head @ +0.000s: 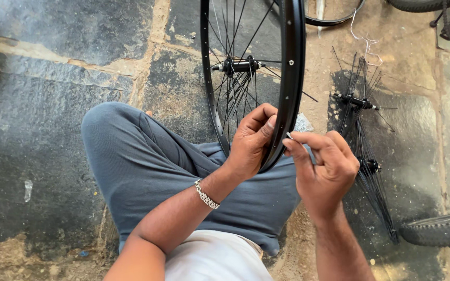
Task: The person sits on the floor and laces a bicycle wheel by inserting spokes into the rim and securing them with nipples. They rotate the wheel to access different sections and continue the lacing process.
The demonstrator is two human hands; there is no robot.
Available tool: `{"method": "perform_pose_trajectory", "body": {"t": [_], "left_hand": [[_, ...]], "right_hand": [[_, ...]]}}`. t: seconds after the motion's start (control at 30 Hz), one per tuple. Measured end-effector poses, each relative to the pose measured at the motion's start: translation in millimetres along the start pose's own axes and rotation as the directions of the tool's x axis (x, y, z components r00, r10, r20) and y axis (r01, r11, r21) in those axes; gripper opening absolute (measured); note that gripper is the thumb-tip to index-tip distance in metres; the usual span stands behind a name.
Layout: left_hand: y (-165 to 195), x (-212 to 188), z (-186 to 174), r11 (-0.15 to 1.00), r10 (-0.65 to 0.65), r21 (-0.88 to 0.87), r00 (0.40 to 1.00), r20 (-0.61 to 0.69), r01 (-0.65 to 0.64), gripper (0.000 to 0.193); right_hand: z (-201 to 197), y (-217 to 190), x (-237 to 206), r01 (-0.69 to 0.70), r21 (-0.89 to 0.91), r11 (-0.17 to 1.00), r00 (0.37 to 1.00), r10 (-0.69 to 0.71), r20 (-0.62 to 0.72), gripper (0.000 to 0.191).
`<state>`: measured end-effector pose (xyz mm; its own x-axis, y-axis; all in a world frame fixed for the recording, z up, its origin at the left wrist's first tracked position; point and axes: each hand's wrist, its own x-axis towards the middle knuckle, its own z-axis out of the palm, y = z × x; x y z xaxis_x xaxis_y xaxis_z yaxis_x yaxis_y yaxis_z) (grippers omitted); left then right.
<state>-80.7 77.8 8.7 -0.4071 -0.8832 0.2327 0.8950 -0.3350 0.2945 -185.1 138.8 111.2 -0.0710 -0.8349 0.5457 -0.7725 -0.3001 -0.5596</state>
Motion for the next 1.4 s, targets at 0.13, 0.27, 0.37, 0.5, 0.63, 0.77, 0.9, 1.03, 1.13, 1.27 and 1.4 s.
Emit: {"method": "perform_pose_trajectory", "body": {"t": [0.13, 0.27, 0.37, 0.5, 0.63, 0.77, 0.9, 1.03, 1.13, 1.27, 1.4], "left_hand": [[-2, 0, -2, 1.000, 0.009, -0.009, 1.000, -0.013, -0.009, 0.018], [-1, 1, -2, 1.000, 0.014, -0.004, 1.000, 0.003, -0.014, 0.019], [1, 1, 0, 1.000, 0.005, -0.002, 1.000, 0.029, -0.005, 0.020], [3, 1, 2, 1.000, -0.006, 0.011, 1.000, 0.014, 0.006, 0.021], [2, 2, 1, 1.000, -0.007, 0.009, 1.000, -0.001, 0.007, 0.020], [-1, 2, -1, 1.000, 0.000, -0.018, 1.000, 0.002, 0.000, 0.019], [-2, 2, -1, 1.000, 0.005, -0.020, 1.000, -0.005, -0.005, 0.019], [-3, 3, -2, 1.000, 0.010, -0.014, 1.000, -0.007, -0.010, 0.018], [-3, 3, -2, 1.000, 0.010, 0.009, 1.000, 0.000, -0.010, 0.018], [-4, 2, -2, 1.000, 0.017, 0.026, 1.000, -0.001, -0.017, 0.018], [-4, 1, 0, 1.000, 0.016, 0.022, 1.000, -0.011, -0.015, 0.018]], "right_hand": [[-4, -6, 15, 0.116, -0.169, 0.979, 0.989, -0.099, 0.108, 0.015], [-8, -14, 22, 0.163, -0.266, 0.950, 0.977, -0.119, 0.174, 0.014], [-12, -21, 24, 0.194, -0.335, 0.922, 0.972, -0.134, 0.194, 0.016], [-14, -24, 29, 0.251, -0.350, 0.902, 0.957, -0.177, 0.229, 0.016], [-13, -25, 29, 0.304, -0.409, 0.860, 0.946, -0.220, 0.239, 0.016], [-12, -25, 28, 0.345, -0.477, 0.809, 0.936, -0.255, 0.244, 0.018], [-11, -25, 25, 0.382, -0.524, 0.761, 0.923, -0.291, 0.251, 0.017], [-10, -23, 22, 0.383, -0.539, 0.750, 0.924, -0.300, 0.239, 0.018], [-9, -21, 21, 0.370, -0.530, 0.763, 0.929, -0.294, 0.225, 0.018], [-10, -22, 20, 0.371, -0.523, 0.767, 0.928, -0.292, 0.231, 0.017], [-12, -24, 25, 0.406, -0.537, 0.739, 0.913, -0.297, 0.281, 0.019]]}}
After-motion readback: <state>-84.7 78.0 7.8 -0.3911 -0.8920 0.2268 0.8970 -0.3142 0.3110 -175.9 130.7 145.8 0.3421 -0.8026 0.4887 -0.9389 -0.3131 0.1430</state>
